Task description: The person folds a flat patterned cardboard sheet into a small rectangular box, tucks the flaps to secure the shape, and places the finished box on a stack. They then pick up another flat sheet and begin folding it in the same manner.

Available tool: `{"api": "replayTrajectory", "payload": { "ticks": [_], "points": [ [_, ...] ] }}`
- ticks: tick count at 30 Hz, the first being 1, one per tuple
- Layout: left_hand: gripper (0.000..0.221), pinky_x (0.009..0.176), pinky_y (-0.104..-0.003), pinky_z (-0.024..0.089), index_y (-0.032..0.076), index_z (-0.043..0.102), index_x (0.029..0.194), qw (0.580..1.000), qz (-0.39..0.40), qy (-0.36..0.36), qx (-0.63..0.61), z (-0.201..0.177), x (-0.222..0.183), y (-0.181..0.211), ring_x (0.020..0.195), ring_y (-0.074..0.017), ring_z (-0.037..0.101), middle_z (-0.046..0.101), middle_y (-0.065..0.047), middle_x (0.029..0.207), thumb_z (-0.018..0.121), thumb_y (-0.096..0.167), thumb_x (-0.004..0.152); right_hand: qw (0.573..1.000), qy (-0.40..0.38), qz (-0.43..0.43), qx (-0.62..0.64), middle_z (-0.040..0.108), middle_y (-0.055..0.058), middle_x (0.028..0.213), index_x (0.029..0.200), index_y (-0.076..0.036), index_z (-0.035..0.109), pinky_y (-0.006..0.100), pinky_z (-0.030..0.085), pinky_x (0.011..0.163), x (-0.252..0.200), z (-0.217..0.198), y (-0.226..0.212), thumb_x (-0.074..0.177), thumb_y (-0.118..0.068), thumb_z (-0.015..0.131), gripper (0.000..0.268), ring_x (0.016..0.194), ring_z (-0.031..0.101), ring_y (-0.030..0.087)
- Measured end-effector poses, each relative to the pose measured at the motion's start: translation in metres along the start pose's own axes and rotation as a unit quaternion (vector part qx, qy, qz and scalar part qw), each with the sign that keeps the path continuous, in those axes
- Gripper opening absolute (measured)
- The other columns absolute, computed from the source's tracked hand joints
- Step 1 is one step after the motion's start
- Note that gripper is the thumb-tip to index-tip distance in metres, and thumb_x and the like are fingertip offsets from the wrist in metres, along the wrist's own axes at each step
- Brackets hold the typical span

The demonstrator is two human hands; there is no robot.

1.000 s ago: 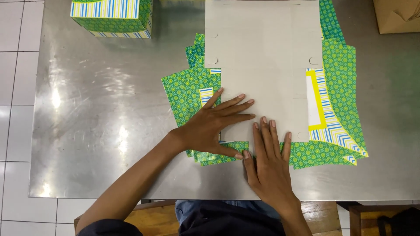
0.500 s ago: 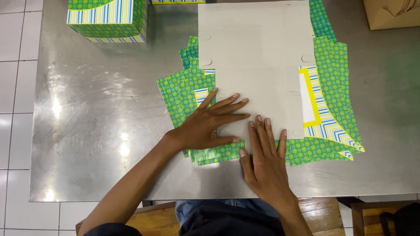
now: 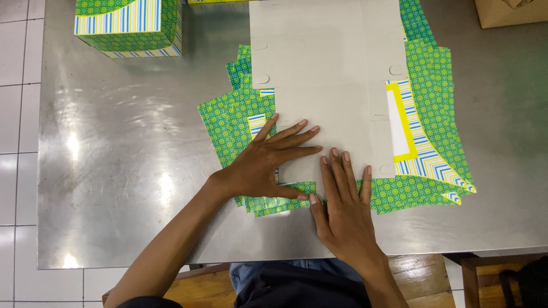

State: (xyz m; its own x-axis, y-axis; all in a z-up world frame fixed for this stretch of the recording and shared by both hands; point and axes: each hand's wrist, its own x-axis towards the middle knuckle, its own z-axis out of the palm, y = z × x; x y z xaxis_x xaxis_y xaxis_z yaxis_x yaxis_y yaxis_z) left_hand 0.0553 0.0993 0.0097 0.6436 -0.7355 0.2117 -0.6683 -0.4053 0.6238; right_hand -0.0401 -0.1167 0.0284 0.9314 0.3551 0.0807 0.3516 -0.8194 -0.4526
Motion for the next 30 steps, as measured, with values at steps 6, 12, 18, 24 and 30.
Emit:
{"api": "replayTrajectory", "payload": {
  "ticks": [6,12,18,24,30],
  "points": [
    [0.053,0.130,-0.060,0.003,0.018,0.053,0.151,1.000,0.002,0.008,0.000,0.0022,0.0001,-0.0031,0.159,-0.0267,0.026,0.034,-0.005,0.167,0.063,0.040,0.104,1.000,0.011,-0.007,-0.004,0.021,0.018,0.171,0.161,-0.002,0.025,0.060,0.000,0.128,-0.0002,0.0010,0.0012,0.107,-0.031,0.040,0.063,0.161,0.013,0.033],
    [0.055,0.130,-0.060,0.003,0.019,0.052,0.151,1.000,0.004,0.010,0.000,0.0015,-0.0004,-0.0032,0.159,-0.0265,0.026,0.034,-0.005,0.167,0.065,0.041,0.103,1.000,0.010,-0.006,-0.005,0.021,0.019,0.171,0.161,-0.001,0.024,0.060,0.000,0.127,-0.0003,0.0011,0.0013,0.107,-0.032,0.039,0.064,0.160,0.013,0.034],
    [0.068,0.129,-0.062,0.004,0.016,0.051,0.152,1.000,0.011,0.005,0.004,-0.0003,0.0007,-0.0023,0.159,-0.0280,0.024,0.033,-0.007,0.167,0.070,0.050,0.096,1.000,0.012,-0.004,0.000,0.021,0.018,0.171,0.161,-0.002,0.025,0.059,-0.002,0.127,0.0001,0.0021,0.0019,0.107,-0.033,0.038,0.064,0.160,0.013,0.033],
    [0.090,0.129,-0.063,0.003,0.018,0.049,0.153,1.000,0.014,-0.006,0.002,-0.0024,0.0002,-0.0012,0.160,-0.0277,0.022,0.032,-0.005,0.168,0.079,0.063,0.081,1.000,0.013,-0.002,0.000,0.020,0.016,0.172,0.162,-0.003,0.023,0.058,-0.003,0.127,-0.0006,0.0029,0.0019,0.106,-0.033,0.037,0.064,0.161,0.012,0.032],
    [0.087,0.129,-0.060,-0.001,0.016,0.048,0.153,1.000,0.012,-0.008,0.006,-0.0004,-0.0001,-0.0029,0.159,-0.0274,0.021,0.030,-0.006,0.168,0.075,0.062,0.084,1.000,0.021,-0.012,-0.006,0.019,0.016,0.172,0.162,-0.003,0.022,0.058,-0.003,0.127,-0.0011,0.0038,0.0027,0.106,-0.032,0.037,0.065,0.161,0.011,0.031]
  ]
}}
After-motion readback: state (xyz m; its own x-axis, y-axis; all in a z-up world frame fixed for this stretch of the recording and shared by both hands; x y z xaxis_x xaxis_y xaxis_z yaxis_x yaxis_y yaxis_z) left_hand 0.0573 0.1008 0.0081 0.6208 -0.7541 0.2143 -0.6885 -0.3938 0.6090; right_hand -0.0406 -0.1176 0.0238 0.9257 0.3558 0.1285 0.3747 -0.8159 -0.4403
